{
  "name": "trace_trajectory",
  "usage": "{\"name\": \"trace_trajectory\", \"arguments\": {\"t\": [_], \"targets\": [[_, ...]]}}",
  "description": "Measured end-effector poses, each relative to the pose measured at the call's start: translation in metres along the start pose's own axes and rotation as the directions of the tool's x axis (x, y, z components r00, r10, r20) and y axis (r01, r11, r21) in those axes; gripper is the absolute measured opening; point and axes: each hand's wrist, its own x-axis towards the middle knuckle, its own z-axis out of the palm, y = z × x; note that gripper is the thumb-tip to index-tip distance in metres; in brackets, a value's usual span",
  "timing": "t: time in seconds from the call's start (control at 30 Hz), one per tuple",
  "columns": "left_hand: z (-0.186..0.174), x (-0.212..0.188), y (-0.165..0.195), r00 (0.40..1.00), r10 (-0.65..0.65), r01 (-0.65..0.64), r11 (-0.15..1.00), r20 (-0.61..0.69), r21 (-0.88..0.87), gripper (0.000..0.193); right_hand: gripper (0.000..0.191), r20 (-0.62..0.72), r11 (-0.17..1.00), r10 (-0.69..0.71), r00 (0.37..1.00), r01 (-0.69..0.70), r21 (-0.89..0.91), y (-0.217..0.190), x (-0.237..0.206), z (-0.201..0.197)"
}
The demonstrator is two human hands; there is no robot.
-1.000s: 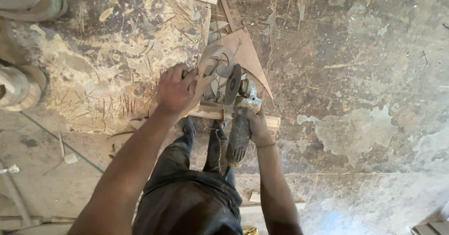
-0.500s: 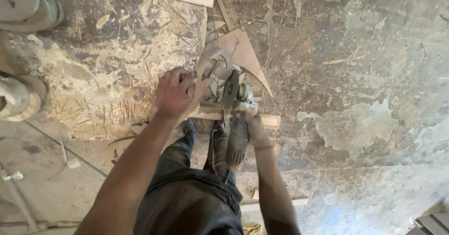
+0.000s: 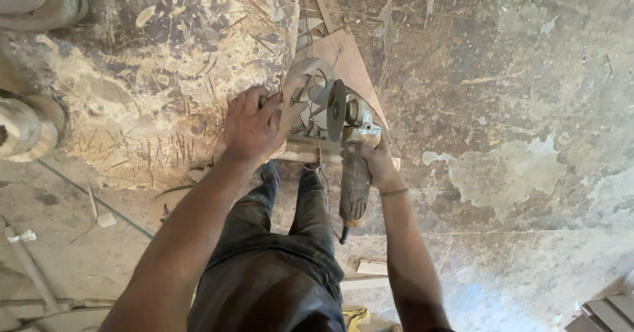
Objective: The person holds a carved wooden ornament piece on the workbench with one hand and uses an angle grinder with the other to grind and smooth its edges and surface. They reposition and turn the piece repeatedly to grind different sections, and briefly handle other carved wood pieces on the bench.
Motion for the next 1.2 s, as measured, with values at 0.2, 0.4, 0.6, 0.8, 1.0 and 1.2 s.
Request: {"name": "trace_trajectory", "arguments": {"t": [0.2,0.4,0.6,0.8,1.0,1.2], "targets": [[0.007,-0.002,-0.005,0.993,-0.030,0.031,0.999,0.112,-0.010,0.019,0.030,-0.027,0.987,0.016,1.000,-0.011,0.162,0.027,-0.016,0.020],[0.003,0.000,-0.002,0.997,-0.048,0.048,0.999,0.065,-0.006,0.018,0.034,-0.076,0.983,-0.073,0.994,0.084,0.161,0.055,-0.026,0.033],[-0.007,0.008,0.003,0.999,-0.018,0.015,0.998,-0.048,-0.062,0.020,0.041,-0.081,0.981,-0.103,0.991,0.115,0.155,0.079,-0.039,0.042],[-0.007,0.010,0.005,0.999,-0.032,0.031,0.999,-0.010,-0.036,0.016,0.046,-0.070,0.979,-0.020,0.997,0.033,0.202,0.053,-0.011,0.015],[-0.007,0.009,0.006,0.998,-0.060,0.061,0.997,0.015,-0.056,0.017,0.042,0.070,0.997,-0.043,0.997,0.039,0.062,0.007,0.020,-0.006],[-0.007,0.007,0.005,0.984,-0.089,0.091,0.996,0.156,-0.009,0.020,0.044,-0.003,0.999,-0.012,1.000,0.012,0.045,0.007,0.005,0.003]]}}
